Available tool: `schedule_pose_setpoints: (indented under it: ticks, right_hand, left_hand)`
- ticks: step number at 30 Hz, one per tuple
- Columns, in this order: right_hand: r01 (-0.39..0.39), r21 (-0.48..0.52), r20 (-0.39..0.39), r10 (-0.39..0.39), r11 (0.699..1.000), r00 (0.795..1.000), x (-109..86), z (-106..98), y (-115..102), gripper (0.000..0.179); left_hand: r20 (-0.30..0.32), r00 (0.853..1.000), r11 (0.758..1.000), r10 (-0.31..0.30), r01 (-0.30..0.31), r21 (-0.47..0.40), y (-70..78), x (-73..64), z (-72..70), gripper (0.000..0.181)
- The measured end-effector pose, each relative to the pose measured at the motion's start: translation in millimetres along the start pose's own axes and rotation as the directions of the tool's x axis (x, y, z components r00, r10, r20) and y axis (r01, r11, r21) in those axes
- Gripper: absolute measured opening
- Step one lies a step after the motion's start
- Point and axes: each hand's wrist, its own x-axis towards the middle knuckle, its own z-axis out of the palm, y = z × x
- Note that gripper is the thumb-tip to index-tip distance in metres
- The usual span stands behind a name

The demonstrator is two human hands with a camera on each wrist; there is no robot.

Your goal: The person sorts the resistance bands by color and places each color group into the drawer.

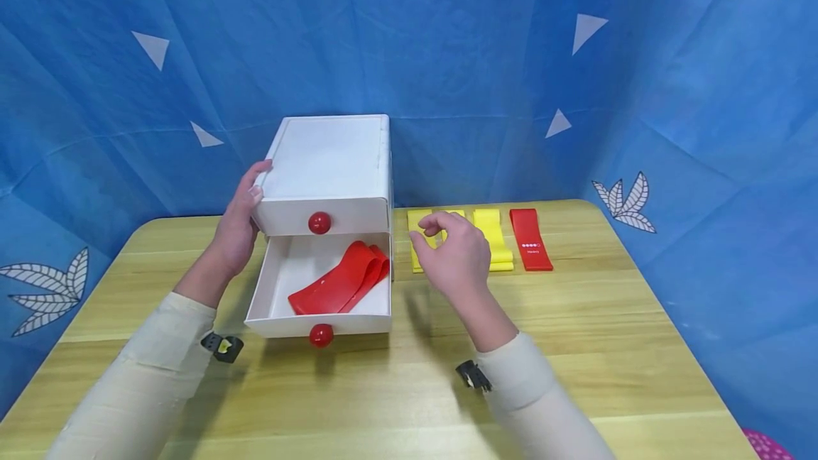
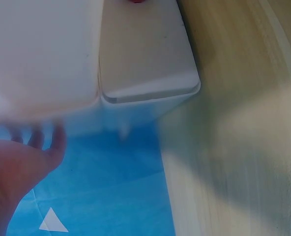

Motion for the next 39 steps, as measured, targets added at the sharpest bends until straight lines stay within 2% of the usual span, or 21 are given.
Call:
schedule_pose_setpoints:
  ticks: [10, 22, 26, 33, 39]
  right_hand:
    - [-0.124, 0.077, 0.058, 0.120, 0.989, 0.991, 7.4, -11, 31, 0.022]
    - [-0.171, 0.065, 0.020, 0.170, 0.983, 0.985, 34.4, -47, 65, 0.030]
    - [-0.196, 0.068, 0.030, 0.195, 0.978, 0.980, 43.9, -55, 75, 0.037]
    - [-0.273, 0.036, 0.068, 0.270, 0.961, 0.960, 57.4, -64, 97, 0.049]
    - [-0.281, 0.062, 0.096, 0.274, 0.958, 0.957, 65.2, -67, 120, 0.049]
  left_hand:
    - [0.015, 1.000, 1.000, -0.022, 0.022, 0.003, 1.5, -0.7, -1.0, 0.053]
    - [0.016, 1.000, 1.000, -0.017, 0.017, -0.010, 0.6, -0.5, -1.9, 0.054]
    - [0.012, 1.000, 1.000, -0.014, 0.014, -0.005, 1.3, -0.1, -2.0, 0.055]
    - [0.013, 1.000, 1.000, -0.028, 0.028, 0.010, 2.2, -0.3, -2.1, 0.055]
    - [0.014, 0.999, 0.999, -0.034, 0.034, 0.010, 0.5, -0.1, -2.2, 0.054]
